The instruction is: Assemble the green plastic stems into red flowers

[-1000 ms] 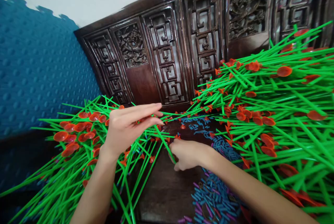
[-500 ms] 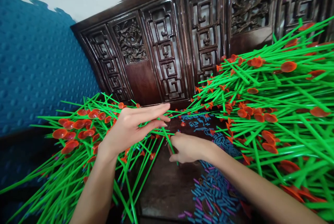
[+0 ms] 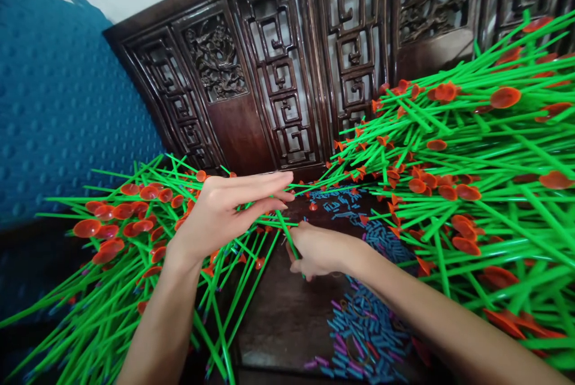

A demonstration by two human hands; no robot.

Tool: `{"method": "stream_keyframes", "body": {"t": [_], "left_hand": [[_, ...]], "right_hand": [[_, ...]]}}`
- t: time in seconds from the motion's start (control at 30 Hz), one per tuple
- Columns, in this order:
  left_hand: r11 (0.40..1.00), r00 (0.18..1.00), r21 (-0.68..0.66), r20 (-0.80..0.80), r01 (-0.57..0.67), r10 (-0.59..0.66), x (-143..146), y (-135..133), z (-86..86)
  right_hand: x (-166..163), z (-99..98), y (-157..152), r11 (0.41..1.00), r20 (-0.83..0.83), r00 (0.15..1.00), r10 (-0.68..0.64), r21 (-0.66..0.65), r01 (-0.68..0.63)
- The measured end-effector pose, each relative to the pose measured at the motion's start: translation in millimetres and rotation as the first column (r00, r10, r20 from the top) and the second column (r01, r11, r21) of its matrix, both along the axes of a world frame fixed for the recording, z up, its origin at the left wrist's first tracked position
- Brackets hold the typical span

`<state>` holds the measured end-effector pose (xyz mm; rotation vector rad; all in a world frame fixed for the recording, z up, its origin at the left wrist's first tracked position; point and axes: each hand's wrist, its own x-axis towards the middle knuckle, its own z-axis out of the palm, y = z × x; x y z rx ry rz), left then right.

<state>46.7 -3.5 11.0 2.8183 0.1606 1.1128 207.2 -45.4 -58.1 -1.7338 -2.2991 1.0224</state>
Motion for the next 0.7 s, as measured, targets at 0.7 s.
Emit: {"method": "stream_keyframes", "body": {"t": [0.7], "left_hand": [[0.998, 0.997, 0.033, -0.053, -0.056, 0.058, -6, -1, 7.2]], "right_hand": [[11, 0.7, -3, 0.997, 0.105, 0.993, 0.044, 0.052, -0.05]]}}
